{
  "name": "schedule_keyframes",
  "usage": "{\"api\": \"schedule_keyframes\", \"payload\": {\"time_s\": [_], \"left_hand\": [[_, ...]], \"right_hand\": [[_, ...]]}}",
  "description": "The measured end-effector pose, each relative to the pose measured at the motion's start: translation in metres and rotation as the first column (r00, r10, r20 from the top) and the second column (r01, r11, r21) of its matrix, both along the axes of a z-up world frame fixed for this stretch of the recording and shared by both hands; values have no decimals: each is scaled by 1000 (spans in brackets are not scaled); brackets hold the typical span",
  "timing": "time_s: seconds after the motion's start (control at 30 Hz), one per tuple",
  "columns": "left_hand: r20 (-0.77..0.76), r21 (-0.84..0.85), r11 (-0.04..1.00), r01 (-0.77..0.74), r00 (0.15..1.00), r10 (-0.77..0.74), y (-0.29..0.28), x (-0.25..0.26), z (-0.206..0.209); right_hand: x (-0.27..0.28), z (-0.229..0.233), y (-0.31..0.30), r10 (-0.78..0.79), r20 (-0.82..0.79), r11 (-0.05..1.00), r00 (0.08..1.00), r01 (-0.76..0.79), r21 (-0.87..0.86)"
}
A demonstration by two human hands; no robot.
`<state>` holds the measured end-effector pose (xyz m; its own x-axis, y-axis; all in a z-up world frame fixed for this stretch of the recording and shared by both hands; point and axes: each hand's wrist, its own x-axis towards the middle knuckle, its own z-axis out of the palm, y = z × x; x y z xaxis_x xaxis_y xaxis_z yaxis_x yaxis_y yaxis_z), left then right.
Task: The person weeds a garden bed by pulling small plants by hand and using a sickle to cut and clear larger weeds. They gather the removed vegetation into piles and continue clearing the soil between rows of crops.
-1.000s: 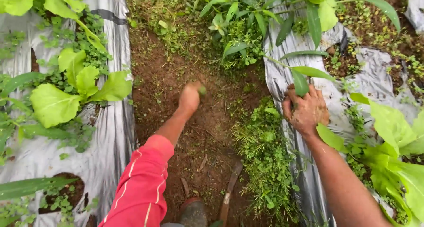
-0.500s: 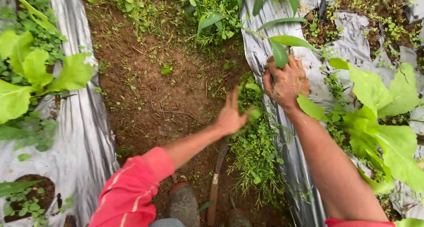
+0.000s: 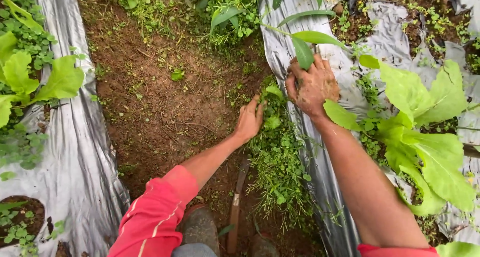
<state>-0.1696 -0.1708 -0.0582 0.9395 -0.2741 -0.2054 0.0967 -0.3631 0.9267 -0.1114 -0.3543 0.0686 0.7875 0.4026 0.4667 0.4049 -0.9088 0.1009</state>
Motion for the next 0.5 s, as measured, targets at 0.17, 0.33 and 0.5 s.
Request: {"api": "schedule_keyframes", "payload": {"time_s": [0.17,0.33,0.5], "left_hand": [[-17,14,997,-76,997,76,15,-17,5],[-51,87,947,-310,948,315,50,5,-30],[274,3,998,61,960,-60,19,-12,65]], "right_hand": [[-2,11,7,-18,62,997,998,14,74],[0,3,-3,26,35,998,999,-29,63],[-3,16,2,25,38,997,999,-28,75]]}}
